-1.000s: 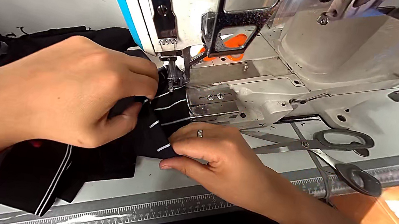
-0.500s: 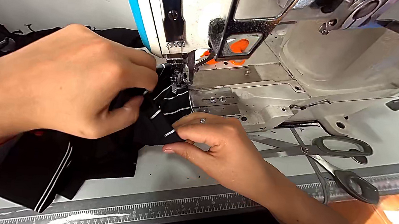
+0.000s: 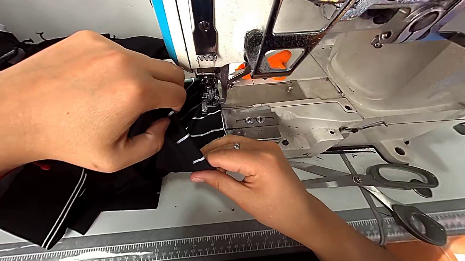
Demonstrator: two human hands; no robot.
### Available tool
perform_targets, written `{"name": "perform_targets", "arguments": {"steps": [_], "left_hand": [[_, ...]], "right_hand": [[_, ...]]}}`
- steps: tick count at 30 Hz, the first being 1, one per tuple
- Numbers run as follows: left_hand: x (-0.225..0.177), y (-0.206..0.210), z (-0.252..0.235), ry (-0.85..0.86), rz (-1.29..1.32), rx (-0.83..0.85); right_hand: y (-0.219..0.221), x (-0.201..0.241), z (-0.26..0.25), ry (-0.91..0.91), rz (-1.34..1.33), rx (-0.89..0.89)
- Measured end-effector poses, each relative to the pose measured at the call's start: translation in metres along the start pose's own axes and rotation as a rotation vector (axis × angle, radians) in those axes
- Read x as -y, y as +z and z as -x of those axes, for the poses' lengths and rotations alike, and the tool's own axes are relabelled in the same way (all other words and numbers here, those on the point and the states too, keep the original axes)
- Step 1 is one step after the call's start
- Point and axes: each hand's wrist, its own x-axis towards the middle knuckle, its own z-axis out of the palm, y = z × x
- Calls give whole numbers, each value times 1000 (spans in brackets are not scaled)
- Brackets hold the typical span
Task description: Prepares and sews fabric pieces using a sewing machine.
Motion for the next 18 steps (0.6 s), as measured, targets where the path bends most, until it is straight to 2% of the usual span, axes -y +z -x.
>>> {"name": "perform_targets", "arguments": {"steps": [7, 12, 18], "left_hand": [[-1, 0, -1, 0, 5, 1], [-10, 8, -4, 45, -50, 14], [-17, 17, -9, 137, -116, -79]], "right_hand": [[0, 0, 0, 16, -22, -7], [-2, 5, -1, 139, -199, 21], [-1, 8, -1, 171, -203, 15]]}}
